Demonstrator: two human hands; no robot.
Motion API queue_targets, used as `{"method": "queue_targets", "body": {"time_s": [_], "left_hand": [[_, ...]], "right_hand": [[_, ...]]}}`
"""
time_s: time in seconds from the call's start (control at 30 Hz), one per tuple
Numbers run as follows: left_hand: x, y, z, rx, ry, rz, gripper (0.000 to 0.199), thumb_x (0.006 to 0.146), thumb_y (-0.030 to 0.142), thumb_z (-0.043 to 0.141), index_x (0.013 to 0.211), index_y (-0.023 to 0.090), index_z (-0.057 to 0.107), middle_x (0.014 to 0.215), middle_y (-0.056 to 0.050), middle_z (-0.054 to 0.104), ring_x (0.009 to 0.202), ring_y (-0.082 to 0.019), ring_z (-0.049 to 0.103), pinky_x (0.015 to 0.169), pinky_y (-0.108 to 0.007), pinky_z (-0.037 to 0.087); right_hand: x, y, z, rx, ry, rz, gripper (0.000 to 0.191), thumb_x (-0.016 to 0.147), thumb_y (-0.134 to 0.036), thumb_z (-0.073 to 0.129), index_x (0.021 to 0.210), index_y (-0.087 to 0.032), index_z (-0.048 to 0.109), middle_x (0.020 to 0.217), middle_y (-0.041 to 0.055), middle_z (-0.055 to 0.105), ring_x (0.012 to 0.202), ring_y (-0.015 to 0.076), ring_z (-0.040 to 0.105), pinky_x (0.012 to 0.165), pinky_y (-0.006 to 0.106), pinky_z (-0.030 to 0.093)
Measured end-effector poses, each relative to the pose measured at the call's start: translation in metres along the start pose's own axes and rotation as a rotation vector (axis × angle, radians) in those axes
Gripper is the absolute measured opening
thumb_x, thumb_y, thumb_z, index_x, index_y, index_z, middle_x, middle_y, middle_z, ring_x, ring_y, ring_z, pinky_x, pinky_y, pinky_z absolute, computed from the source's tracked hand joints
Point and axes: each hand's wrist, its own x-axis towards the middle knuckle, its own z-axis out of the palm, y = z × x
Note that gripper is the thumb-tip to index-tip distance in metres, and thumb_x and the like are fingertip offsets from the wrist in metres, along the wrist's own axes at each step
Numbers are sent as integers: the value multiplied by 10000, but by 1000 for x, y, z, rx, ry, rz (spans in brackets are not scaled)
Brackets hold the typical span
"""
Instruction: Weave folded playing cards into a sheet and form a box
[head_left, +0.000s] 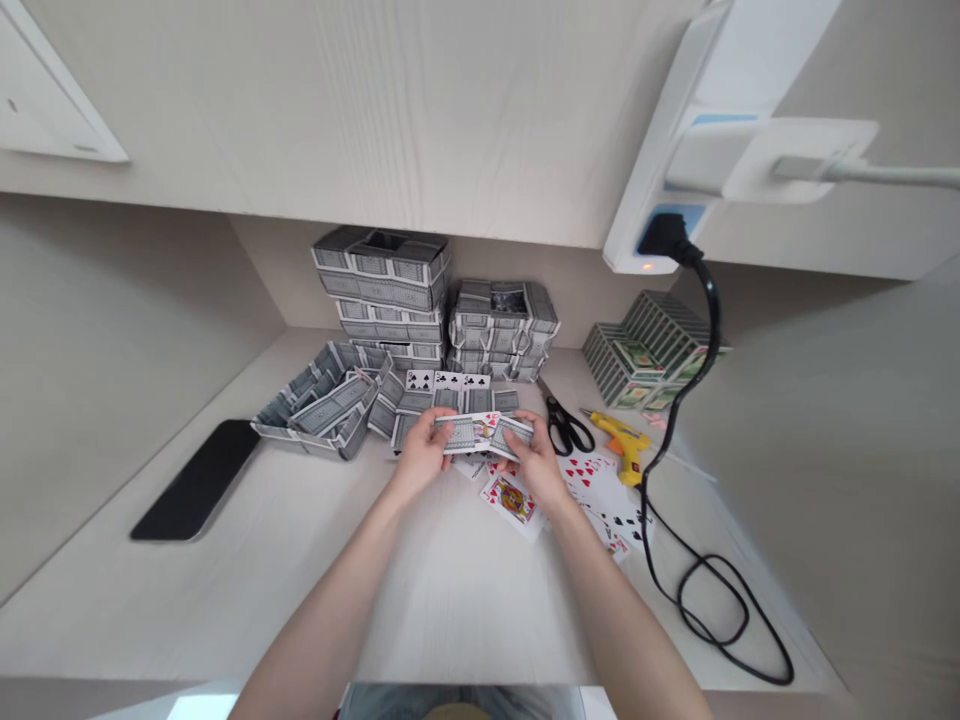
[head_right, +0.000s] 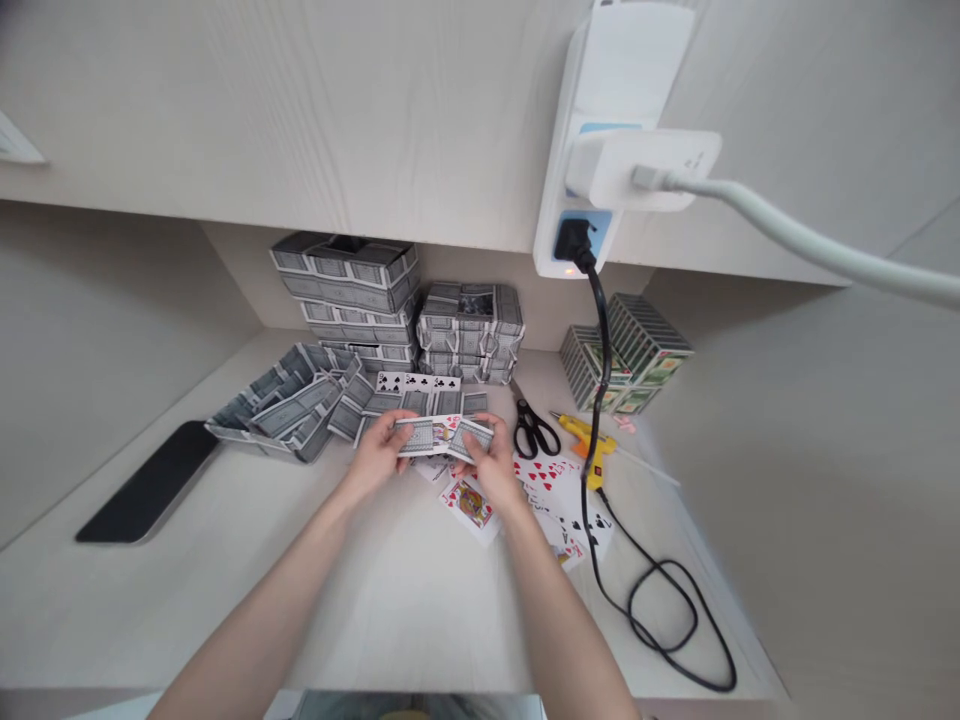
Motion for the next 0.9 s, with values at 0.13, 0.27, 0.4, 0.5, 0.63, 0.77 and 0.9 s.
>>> {"method": "queue_targets", "body": {"time_s": [0.13, 0.27, 0.4, 0.5, 0.63, 0.77, 0.9], "left_hand": [[0, 7, -5, -17, 20, -32, 178, 734, 288, 550, 860, 163, 567, 478, 64, 481, 262, -38, 336, 280, -154, 217], [3, 6, -7, 12, 53, -66, 176, 743, 303, 534, 857, 173, 568, 450, 69, 468, 258, -45, 319, 282, -158, 213], [4, 2, -6, 115, 126, -10, 209, 694, 329, 602, 826, 167, 585, 528, 43, 537, 353, -57, 419, 359, -159, 317], [1, 4, -3, 138, 109, -3, 297, 675, 361, 629, 890, 166, 569, 551, 50, 542, 356, -54, 423, 370, -164, 333], [-5, 12, 2, 149, 39, -51, 307, 731, 415, 560, 919, 173, 546, 514, 64, 512, 297, -60, 390, 313, -178, 286], [-5, 14, 0, 238, 76, -20, 304, 761, 443, 502, 882, 171, 562, 468, 67, 483, 292, -72, 375, 316, -192, 271], [-1, 9, -6, 372, 103, 103, 290, 769, 437, 478, 798, 168, 582, 556, 31, 547, 467, -100, 479, 439, -197, 351]], "right_hand": [[-3, -4, 1, -16, -85, 27, 573, 656, -385, 657, 1168, -252, 436, 624, -41, 609, 405, 120, 541, 431, 260, 472], [-5, -8, 3, -28, -146, 51, 492, 649, -381, 665, 1089, -214, 520, 650, -8, 632, 429, 133, 556, 448, 279, 483], [-4, -8, 2, -40, -172, 42, 477, 660, -379, 661, 1082, -199, 530, 595, -13, 620, 409, 126, 541, 443, 270, 477], [-3, -4, -1, -57, -183, 33, 474, 683, -389, 645, 1099, -201, 514, 574, -17, 617, 407, 131, 547, 452, 276, 484], [0, 4, -4, -108, -217, 15, 446, 725, -397, 609, 1108, -205, 484, 520, -25, 602, 401, 144, 551, 440, 278, 481], [0, 6, -5, -164, -254, 12, 386, 751, -397, 582, 1076, -213, 484, 486, -34, 586, 378, 142, 538, 408, 258, 453], [-3, 2, -5, -154, -294, 20, 344, 755, -386, 578, 1040, -213, 489, 490, -45, 577, 360, 127, 518, 397, 243, 433]]}}
